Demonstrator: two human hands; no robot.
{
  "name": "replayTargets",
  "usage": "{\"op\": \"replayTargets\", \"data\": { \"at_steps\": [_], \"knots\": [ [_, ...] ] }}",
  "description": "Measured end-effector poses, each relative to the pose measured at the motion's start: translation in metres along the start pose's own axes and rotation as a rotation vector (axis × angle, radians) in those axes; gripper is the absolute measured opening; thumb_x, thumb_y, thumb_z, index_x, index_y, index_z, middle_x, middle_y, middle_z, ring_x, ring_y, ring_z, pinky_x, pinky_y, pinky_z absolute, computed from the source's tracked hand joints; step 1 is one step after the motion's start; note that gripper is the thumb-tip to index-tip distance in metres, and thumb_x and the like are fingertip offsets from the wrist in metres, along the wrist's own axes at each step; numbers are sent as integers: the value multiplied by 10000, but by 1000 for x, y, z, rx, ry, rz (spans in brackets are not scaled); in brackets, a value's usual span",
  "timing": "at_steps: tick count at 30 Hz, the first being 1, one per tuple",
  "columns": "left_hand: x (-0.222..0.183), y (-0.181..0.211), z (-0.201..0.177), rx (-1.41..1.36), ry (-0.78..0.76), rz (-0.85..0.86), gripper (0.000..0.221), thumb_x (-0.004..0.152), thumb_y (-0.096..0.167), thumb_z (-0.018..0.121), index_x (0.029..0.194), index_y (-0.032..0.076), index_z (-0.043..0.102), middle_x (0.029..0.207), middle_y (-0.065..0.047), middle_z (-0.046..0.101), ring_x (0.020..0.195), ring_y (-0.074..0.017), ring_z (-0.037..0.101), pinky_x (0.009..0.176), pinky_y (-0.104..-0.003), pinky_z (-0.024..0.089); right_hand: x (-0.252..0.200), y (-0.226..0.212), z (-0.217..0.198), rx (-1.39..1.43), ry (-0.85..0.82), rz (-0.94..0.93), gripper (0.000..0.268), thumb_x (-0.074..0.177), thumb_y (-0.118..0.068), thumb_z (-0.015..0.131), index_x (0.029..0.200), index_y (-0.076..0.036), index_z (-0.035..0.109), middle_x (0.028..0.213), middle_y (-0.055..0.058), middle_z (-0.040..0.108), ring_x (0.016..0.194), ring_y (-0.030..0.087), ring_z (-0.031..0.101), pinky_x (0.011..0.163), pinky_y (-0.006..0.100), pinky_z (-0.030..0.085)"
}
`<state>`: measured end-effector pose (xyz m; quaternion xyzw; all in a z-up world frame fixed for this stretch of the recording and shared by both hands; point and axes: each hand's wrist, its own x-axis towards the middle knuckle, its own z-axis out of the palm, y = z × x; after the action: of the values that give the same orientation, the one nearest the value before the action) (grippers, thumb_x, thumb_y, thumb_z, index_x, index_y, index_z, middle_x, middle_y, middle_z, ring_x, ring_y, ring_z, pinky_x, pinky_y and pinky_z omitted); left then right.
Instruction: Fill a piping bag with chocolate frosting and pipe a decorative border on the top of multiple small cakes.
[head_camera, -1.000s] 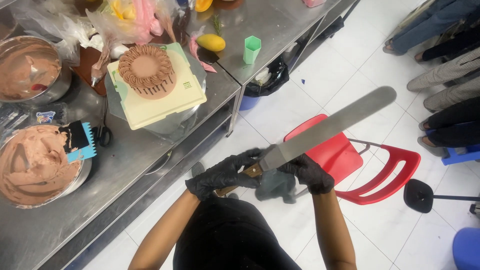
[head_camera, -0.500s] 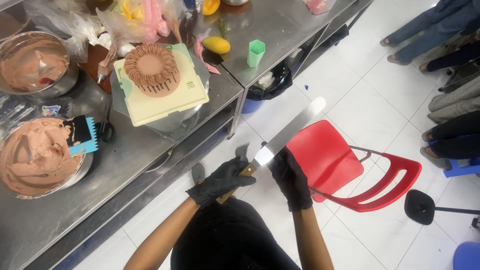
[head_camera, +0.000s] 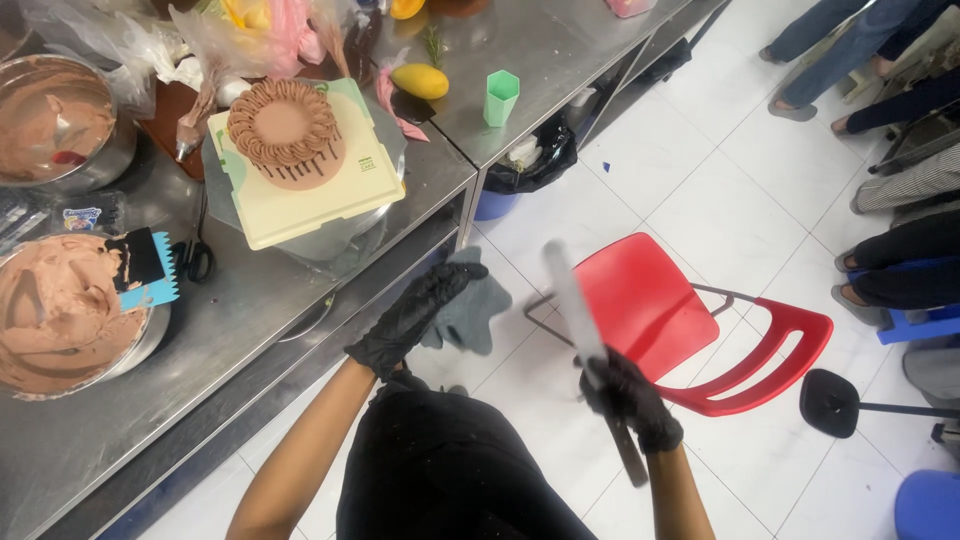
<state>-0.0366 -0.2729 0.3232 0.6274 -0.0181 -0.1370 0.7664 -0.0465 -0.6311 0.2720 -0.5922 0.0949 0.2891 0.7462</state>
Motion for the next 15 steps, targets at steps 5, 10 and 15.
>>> {"op": "replayTargets", "data": {
  "at_steps": [5,10,15],
  "knots": [
    [27,-13,24,231,-21,267,359,1021,367,621,1296,143,671,1276,-98,677,1167,-201,669,972,-331,570,-3,53,38,182,-521,-319,795,902,-588,553,1409,14,445,1185,159,611,752,115,552,595,226,418],
    [-11,13,84,934,-188,452,296,913,374,698,1147,198,734,1125,-119,730,982,-275,688,845,-377,543,58,177,-25,-44,-304,-11,479,1128,-255,508,1396,141,477,882,256,361,728,257,440,609,329,399],
    [-41,65,81,370,-427,-194,245,934,345,707,987,111,759,1039,-123,759,1034,-276,742,831,-355,589,52,167,-15,-80,-290,-132,485,1053,-328,544,1318,78,531,859,207,485,706,213,531,605,312,463]
  ]
}}
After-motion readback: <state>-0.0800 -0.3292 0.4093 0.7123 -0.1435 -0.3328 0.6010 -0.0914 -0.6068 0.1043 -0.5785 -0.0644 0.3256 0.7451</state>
